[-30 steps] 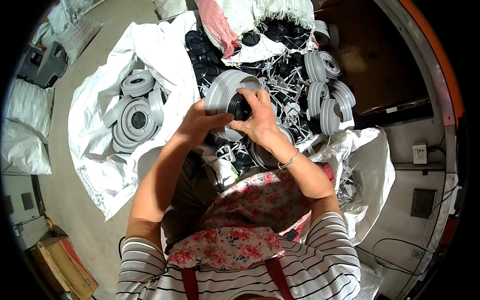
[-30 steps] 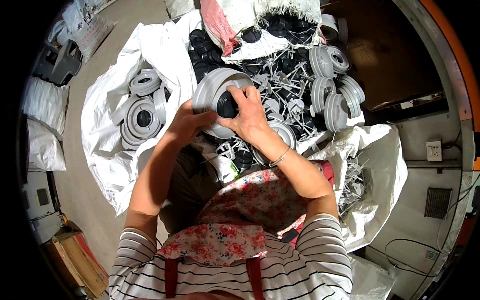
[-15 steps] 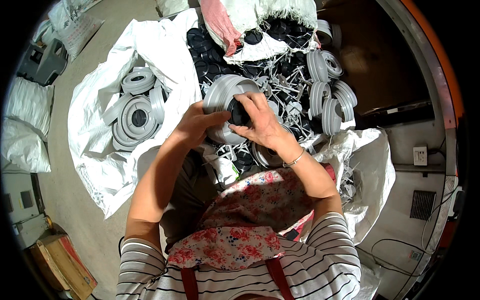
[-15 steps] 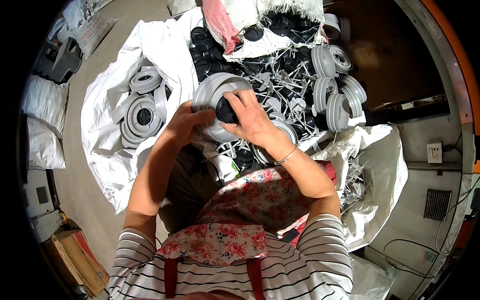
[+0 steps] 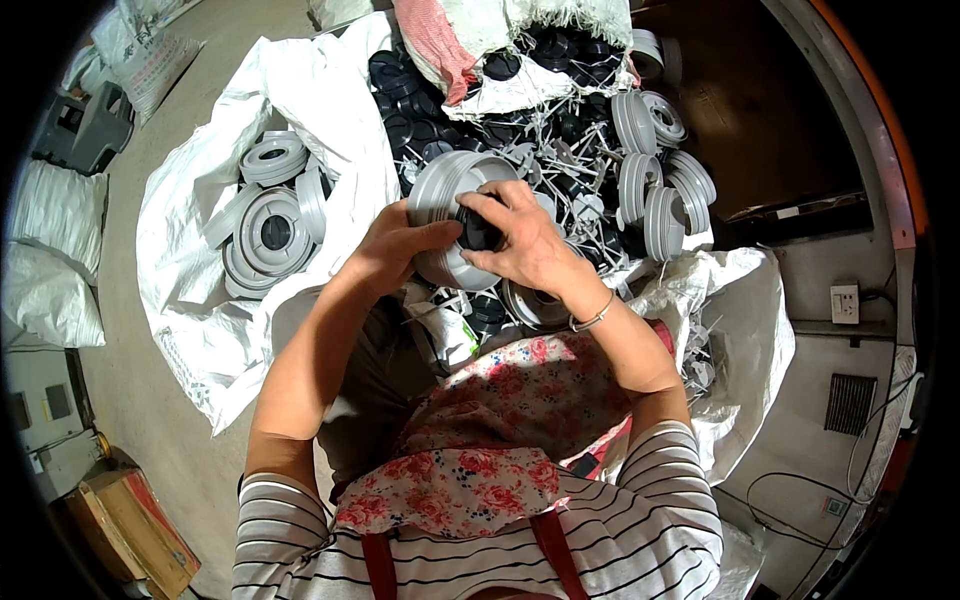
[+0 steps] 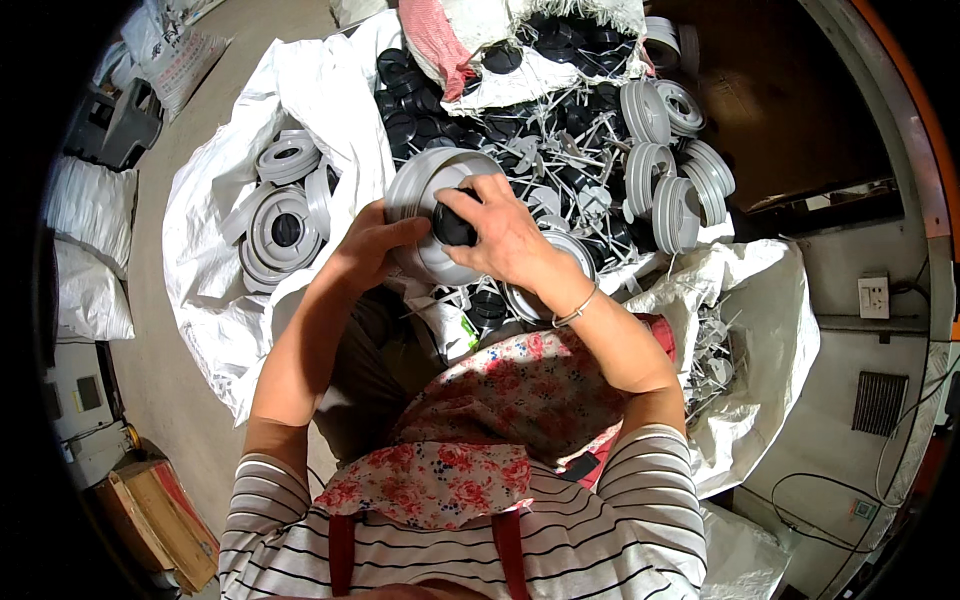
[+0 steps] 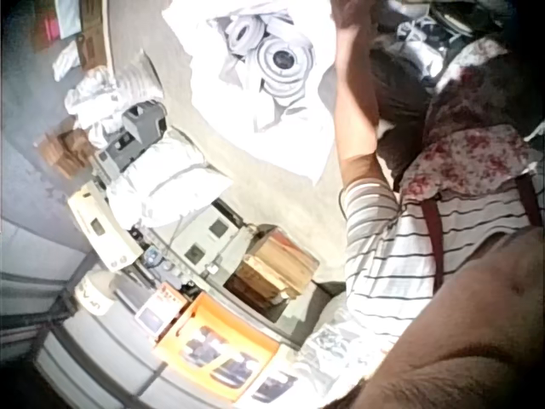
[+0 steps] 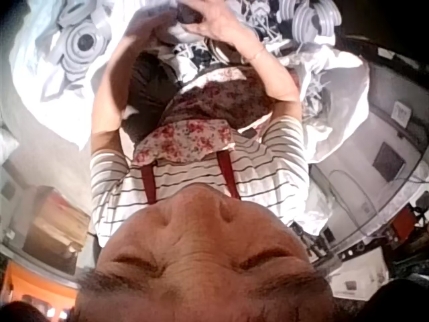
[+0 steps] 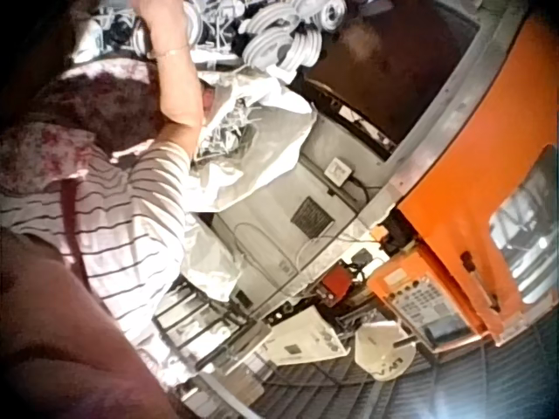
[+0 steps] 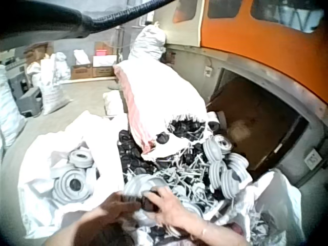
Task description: The person sorts grey and black circular plastic components from a large white sack. They pick up the parts one by one, inspect them, and place the grey items into a separate white sack while discarding the black items back into the original pile. The process involves repetitive picking, inspecting, and placing of the plastic parts.
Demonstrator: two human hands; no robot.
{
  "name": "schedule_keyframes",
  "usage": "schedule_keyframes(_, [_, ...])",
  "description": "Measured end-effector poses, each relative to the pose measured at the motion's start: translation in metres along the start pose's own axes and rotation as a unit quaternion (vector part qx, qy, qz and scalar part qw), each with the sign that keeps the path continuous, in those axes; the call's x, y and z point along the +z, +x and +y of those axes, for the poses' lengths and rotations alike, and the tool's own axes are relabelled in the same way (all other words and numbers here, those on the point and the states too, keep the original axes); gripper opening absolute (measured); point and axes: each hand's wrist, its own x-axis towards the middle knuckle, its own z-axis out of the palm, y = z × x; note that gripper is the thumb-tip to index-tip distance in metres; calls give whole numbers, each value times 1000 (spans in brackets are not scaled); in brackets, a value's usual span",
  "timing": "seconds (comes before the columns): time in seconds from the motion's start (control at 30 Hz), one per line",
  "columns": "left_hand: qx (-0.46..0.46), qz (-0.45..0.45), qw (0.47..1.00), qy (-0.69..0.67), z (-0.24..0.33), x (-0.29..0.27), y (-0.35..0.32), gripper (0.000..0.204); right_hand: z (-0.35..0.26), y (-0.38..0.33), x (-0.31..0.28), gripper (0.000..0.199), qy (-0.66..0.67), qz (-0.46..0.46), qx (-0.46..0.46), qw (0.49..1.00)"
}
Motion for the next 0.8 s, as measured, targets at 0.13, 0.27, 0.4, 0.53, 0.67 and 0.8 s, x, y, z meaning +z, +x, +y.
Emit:
schedule_keyframes(0.13, [73, 42, 986, 147, -5, 13, 7, 37, 5, 2, 14, 48, 186, 134, 248, 941])
schedule_keyframes(0.27, [75, 89, 984, 138, -3, 15, 6, 48, 21, -3, 12, 49, 424, -25, 374, 824])
schedule_keyframes(0.4, [148, 106, 953, 241, -10, 27, 0, 64, 33, -8, 24, 52, 534, -10, 371, 759])
schedule_keyframes(0.53, [333, 218, 816, 419, 1, 4, -4, 89, 57, -17, -30, 51, 233, 102, 327, 910])
schedule_keyframes(0.67, [375, 434, 699, 428, 17, -7, 2, 100, 104, -53, -74, 54, -135, -167, 371, 904])
schedule_keyframes(0.8, [321, 144, 798, 489, -21, -4, 20, 80, 147, -109, -17, 64, -108, -289, 328, 893])
